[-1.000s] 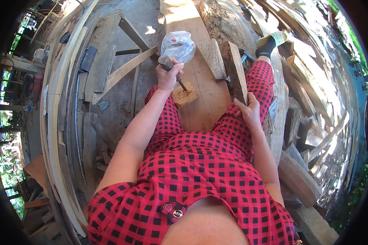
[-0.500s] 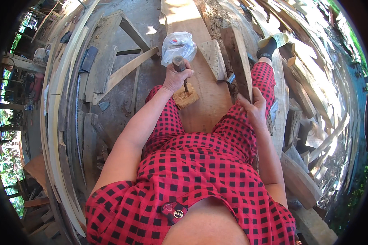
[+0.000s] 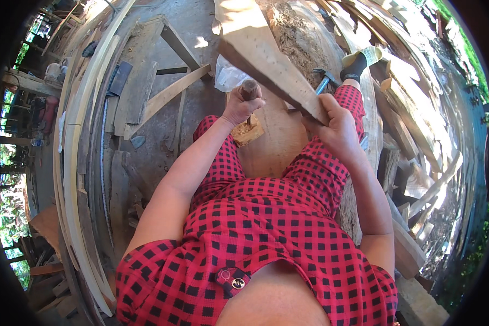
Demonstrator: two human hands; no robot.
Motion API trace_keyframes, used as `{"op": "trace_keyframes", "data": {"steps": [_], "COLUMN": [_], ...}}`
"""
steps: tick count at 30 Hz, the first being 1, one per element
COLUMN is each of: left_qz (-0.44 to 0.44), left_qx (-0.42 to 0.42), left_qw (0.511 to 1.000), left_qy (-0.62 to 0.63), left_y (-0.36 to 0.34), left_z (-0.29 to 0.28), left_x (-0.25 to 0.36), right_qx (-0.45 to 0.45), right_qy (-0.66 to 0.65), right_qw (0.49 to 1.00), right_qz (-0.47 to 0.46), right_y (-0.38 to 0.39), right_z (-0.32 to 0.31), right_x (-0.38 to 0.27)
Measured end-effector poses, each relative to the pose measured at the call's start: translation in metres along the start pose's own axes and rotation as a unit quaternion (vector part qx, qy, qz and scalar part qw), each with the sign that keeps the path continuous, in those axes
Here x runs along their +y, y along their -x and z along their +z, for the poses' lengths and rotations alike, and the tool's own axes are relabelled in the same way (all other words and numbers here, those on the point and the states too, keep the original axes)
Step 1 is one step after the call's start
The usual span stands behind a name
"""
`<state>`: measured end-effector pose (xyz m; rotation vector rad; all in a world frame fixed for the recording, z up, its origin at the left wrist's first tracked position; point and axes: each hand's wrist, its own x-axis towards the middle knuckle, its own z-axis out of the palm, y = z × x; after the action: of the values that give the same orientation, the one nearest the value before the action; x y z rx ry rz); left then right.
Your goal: Using a manual chisel and a wooden mallet to carve out or shape sections of a wood plank.
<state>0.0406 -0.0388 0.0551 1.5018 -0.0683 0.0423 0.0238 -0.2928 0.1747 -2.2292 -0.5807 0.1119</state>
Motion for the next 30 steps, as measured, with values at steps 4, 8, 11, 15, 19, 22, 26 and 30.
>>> {"op": "trace_keyframes", "data": {"steps": [4,8,11,15,19,22,26,30], "left_qz": [0.029,-0.060,-0.002,0.007,-0.014,-0.003,-0.002,0.008], "left_qx": [-0.021,-0.048,-0.037,-0.031,-0.054,-0.049,-0.071,-0.069], "left_qw": [0.999,0.996,0.999,0.999,0.998,0.999,0.997,0.997], "left_qy": [-0.022,-0.041,-0.013,-0.005,0.003,-0.009,-0.035,-0.016], "left_y": [-0.002,-0.006,-0.001,0.000,-0.003,-0.003,0.002,0.001], "left_z": [-0.002,-0.002,0.001,0.002,0.003,0.007,-0.001,0.004], "left_x": [0.003,-0.007,-0.014,-0.010,-0.019,-0.016,-0.011,-0.016], "right_qx": [0.105,-0.075,-0.034,0.073,0.021,-0.057,0.029,0.114], "right_qy": [-0.112,0.154,0.115,-0.064,0.037,0.112,-0.051,-0.180], "right_qw": [0.985,0.985,0.992,0.995,0.999,0.991,0.996,0.977], "right_qz": [-0.081,0.016,0.025,-0.028,-0.021,0.041,0.070,-0.024], "right_y": [-0.003,-0.008,-0.009,-0.004,0.004,0.006,0.008,0.017], "right_z": [0.007,0.002,-0.013,-0.008,0.005,0.007,0.000,0.022], "right_x": [-0.012,0.019,0.009,-0.005,0.011,0.031,0.007,0.026]}}
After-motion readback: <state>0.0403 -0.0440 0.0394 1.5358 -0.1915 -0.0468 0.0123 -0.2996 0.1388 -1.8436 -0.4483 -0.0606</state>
